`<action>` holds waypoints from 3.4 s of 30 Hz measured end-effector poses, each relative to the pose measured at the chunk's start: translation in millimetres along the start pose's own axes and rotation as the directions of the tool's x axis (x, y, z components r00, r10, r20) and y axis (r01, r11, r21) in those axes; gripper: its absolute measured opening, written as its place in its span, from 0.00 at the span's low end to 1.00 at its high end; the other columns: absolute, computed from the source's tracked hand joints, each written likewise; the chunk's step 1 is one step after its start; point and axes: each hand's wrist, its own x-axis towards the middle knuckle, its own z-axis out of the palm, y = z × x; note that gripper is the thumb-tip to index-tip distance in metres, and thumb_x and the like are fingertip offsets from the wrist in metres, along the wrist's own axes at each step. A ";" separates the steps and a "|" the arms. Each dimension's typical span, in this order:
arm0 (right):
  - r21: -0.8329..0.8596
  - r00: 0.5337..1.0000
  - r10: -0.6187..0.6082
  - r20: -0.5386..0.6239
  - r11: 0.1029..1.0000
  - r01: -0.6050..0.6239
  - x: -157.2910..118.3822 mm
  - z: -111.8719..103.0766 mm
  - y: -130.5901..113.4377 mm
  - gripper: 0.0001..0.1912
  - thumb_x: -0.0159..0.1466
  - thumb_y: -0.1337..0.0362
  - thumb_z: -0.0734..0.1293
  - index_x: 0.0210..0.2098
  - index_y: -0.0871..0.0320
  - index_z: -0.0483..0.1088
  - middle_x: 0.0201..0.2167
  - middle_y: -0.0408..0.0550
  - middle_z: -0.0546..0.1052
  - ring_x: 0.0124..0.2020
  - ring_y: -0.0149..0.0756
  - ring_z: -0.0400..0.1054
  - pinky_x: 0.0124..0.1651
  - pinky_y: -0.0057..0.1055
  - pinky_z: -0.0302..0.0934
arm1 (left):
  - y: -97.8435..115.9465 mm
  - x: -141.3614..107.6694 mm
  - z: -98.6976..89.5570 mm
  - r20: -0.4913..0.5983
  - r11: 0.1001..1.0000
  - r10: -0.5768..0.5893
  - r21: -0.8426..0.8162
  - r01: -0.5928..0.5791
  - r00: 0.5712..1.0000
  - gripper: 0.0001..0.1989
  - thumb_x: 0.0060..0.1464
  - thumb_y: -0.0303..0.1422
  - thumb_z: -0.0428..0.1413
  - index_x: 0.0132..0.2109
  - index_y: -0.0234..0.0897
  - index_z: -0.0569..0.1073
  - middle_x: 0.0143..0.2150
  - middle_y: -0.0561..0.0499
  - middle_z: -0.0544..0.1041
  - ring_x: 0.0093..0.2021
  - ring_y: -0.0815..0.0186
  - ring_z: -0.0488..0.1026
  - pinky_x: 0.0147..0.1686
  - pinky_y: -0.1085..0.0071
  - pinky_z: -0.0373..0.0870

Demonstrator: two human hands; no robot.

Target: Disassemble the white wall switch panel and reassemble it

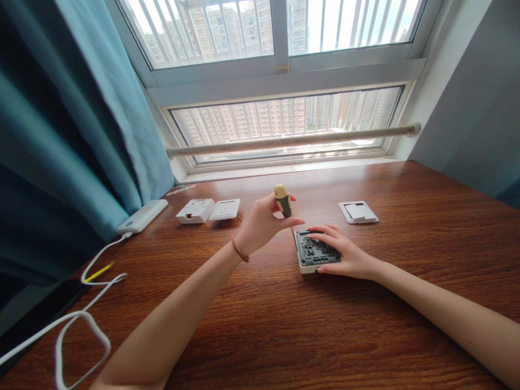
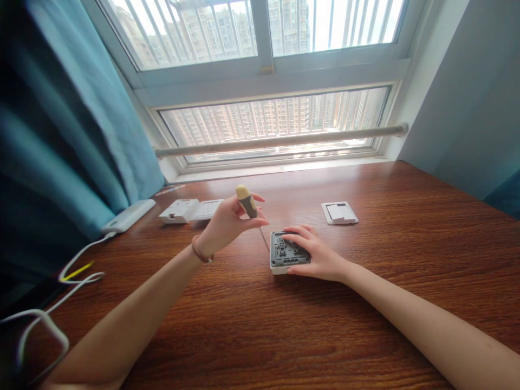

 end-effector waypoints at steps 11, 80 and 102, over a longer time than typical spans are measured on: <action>0.122 0.999 0.029 0.022 0.992 -0.031 -2.6 -5.3 3.1 0.41 0.50 0.52 0.71 0.59 0.52 0.52 0.60 0.54 0.55 0.61 0.48 0.47 0.61 0.48 0.45 | 3.6 1.9 3.2 -0.232 0.979 -0.098 -0.196 0.052 0.968 0.14 0.38 0.36 0.64 0.29 0.32 0.70 0.25 0.51 0.74 0.25 0.71 0.69 0.23 0.75 0.65; -0.650 0.957 -0.132 0.258 0.709 0.273 50.2 -1.6 -42.2 0.10 0.63 0.73 0.55 0.39 0.66 0.67 0.33 0.53 0.68 0.33 0.38 0.64 0.33 0.32 0.62 | -78.8 1.2 24.9 0.546 0.673 -0.495 -0.251 0.696 0.676 0.16 0.38 0.38 0.61 0.29 0.32 0.66 0.21 0.55 0.66 0.15 0.81 0.48 0.14 0.79 0.38; -0.124 0.983 0.178 -0.044 0.975 -0.182 150.8 -10.5 -6.0 0.04 0.59 0.73 0.62 0.29 0.64 0.69 0.27 0.47 0.71 0.32 0.33 0.65 0.38 0.31 0.58 | -76.6 1.7 22.1 0.614 0.624 -0.499 -0.236 0.745 0.612 0.17 0.39 0.40 0.62 0.28 0.30 0.67 0.23 0.51 0.71 0.14 0.82 0.50 0.15 0.78 0.38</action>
